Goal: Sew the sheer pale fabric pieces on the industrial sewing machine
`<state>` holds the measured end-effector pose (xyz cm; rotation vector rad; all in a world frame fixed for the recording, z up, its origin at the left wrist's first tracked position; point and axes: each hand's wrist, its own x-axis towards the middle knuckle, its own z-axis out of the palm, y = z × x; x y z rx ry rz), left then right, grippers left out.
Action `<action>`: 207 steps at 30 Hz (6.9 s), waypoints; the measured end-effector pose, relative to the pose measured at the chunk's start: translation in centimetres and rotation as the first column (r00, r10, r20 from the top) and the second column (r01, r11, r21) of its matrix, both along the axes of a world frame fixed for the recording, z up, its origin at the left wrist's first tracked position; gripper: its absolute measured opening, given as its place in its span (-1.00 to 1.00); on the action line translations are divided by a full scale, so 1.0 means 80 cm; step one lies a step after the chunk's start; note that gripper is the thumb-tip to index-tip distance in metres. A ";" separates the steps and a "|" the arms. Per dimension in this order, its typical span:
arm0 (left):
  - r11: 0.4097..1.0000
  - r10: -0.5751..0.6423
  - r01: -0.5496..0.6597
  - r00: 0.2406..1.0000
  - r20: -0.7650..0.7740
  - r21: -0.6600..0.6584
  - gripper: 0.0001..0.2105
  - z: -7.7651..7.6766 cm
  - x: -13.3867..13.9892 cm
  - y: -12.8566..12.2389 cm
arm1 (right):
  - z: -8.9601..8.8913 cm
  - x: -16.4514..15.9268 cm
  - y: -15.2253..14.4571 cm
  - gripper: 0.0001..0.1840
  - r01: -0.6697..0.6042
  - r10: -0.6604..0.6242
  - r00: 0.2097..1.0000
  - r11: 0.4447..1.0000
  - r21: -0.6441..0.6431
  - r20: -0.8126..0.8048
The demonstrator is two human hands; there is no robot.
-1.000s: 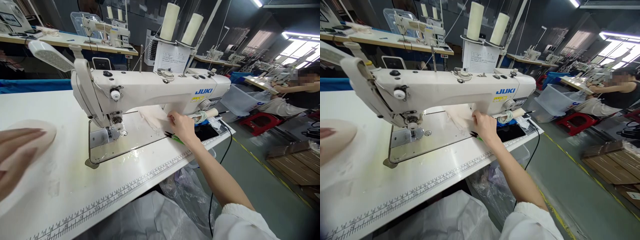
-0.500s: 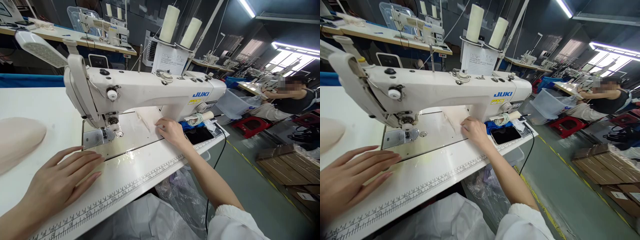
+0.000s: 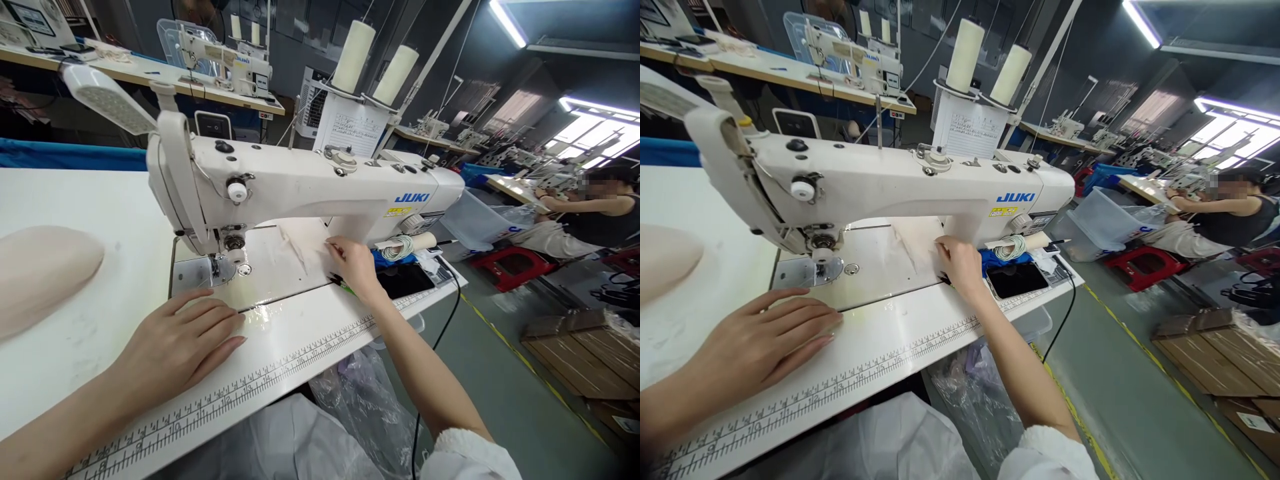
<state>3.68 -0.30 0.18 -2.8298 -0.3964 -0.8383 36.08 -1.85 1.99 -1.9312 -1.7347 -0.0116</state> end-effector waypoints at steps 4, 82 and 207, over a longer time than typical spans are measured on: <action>0.999 0.020 -0.019 0.999 0.043 -0.038 -0.82 -0.001 0.004 -0.004 | 0.003 -0.001 0.009 -0.63 0.112 -0.096 0.988 0.985 0.132 -0.121; 0.306 0.291 -0.227 0.947 -0.136 -0.925 -0.75 0.033 -0.029 0.030 | 0.002 -0.181 0.028 -0.76 -0.751 0.176 0.360 0.638 -0.172 -0.916; 0.936 0.304 -0.265 0.941 0.149 -0.233 -0.88 -0.006 -0.032 0.005 | -0.028 -0.181 0.004 -0.91 -0.634 0.704 0.519 0.697 0.335 -0.484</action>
